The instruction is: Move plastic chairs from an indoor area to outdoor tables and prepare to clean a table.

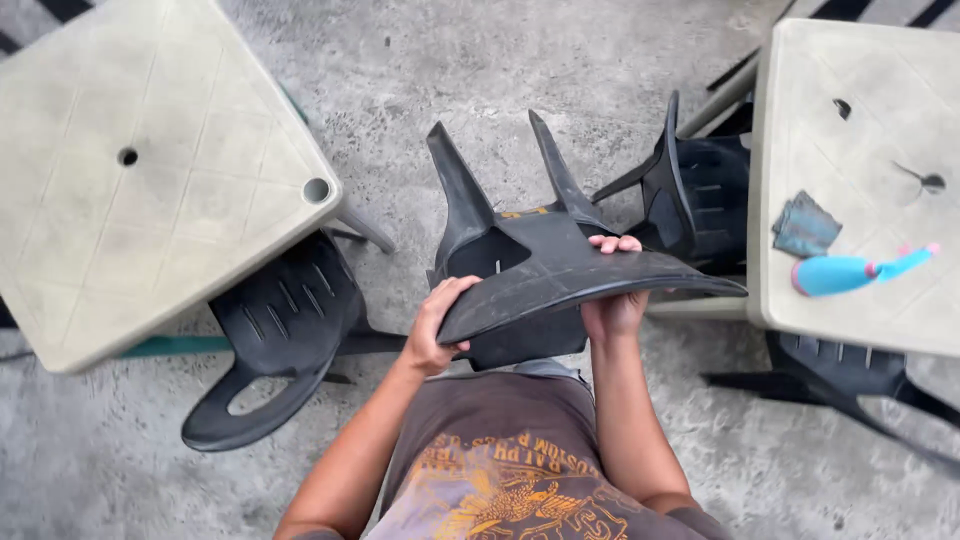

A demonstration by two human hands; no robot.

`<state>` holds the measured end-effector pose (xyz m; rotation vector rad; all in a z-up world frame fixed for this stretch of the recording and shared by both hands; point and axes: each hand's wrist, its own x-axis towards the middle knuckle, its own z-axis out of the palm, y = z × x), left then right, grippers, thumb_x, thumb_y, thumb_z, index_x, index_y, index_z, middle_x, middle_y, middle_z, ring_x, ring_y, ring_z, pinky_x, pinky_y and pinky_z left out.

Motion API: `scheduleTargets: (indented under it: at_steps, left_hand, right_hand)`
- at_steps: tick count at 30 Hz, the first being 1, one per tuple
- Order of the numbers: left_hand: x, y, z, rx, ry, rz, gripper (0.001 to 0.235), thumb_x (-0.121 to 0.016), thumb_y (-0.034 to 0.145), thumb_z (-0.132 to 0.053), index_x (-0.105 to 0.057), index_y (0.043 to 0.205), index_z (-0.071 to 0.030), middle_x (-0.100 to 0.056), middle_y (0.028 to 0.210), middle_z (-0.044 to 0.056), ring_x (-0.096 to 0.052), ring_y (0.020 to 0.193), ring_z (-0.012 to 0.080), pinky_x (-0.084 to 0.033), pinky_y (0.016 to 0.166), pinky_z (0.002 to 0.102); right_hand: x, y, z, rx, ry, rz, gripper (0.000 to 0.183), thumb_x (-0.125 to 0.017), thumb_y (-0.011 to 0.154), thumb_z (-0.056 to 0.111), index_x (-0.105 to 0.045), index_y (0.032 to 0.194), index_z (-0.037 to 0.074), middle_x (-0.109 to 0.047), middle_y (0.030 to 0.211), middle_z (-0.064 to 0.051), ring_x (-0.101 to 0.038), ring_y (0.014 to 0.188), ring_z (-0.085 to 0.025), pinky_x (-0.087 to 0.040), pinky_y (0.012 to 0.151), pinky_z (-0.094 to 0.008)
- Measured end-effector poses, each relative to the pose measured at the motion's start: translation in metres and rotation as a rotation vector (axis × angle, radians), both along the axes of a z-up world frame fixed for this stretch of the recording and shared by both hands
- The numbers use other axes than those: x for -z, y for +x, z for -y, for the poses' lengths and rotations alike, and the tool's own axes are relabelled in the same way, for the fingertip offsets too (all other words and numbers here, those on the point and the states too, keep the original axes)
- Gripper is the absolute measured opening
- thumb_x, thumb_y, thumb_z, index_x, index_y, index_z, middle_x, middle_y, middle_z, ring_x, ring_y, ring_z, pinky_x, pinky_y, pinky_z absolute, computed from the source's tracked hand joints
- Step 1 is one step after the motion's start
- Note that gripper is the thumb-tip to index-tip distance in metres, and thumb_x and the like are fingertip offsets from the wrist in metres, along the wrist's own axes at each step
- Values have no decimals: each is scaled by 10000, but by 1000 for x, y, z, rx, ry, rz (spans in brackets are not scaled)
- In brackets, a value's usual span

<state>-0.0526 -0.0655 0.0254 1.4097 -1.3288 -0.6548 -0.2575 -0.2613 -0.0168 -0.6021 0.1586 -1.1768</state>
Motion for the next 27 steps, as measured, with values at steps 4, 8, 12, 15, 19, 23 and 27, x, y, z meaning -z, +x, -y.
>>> scheduleTargets:
  at_steps: [4,8,12,15,19,23,27]
  left_hand:
    - [-17,-17,53,-91,40,39,924,-770,736,-597,-540,1387,17,-632,1209,185,-612,1128,366,-468,1034,415]
    - [-29,-10,93,-122,2,61,926,-771,741,-569,-518,1409,21,-625,1247,194,-608,1164,378,-461,1051,420]
    - [-31,-3,124,-145,69,71,990,-763,715,-608,-487,1430,18,-611,1274,194,-606,1197,379,-466,1063,423]
    - [-8,15,141,-189,63,85,1076,-776,687,-648,-452,1465,20,-581,1352,214,-573,1285,397,-429,1118,439]
    - [41,41,174,-266,22,52,1146,-786,671,-686,-419,1501,14,-543,1418,232,-540,1359,405,-395,1169,447]
    - [57,79,224,-297,69,33,1163,-803,687,-678,-374,1521,10,-507,1464,241,-484,1409,414,-368,1184,461]
    - [60,121,271,-358,54,47,1134,-823,705,-612,-350,1530,6,-486,1467,237,-459,1412,417,-358,1187,466]
  right_hand:
    - [-10,2,70,-115,23,43,500,-665,1003,542,-645,1207,86,-619,1140,-70,-530,1255,-280,-322,1249,-443]
    - [-28,22,123,-198,9,8,458,-672,1001,504,-636,1215,101,-622,1219,-71,-524,1319,-270,-318,1274,-444]
    - [-38,44,172,-295,27,-45,425,-678,1025,460,-624,1241,97,-613,1268,-74,-521,1355,-267,-316,1281,-445]
    - [-40,77,210,-363,-6,-134,550,-709,971,527,-601,1282,87,-602,1279,-70,-513,1358,-263,-299,1316,-451]
    - [-69,145,249,-408,85,-148,1029,-580,639,853,-617,1231,12,-651,1267,-116,-565,1267,-285,-351,1186,-437]
    - [-31,205,319,-393,238,-104,1073,-546,773,886,-605,1304,-45,-620,1240,-134,-543,1251,-295,-383,1294,-515]
    - [-38,247,363,-504,217,-240,954,-577,773,845,-637,1218,3,-646,1217,-121,-562,1261,-343,-377,1235,-479]
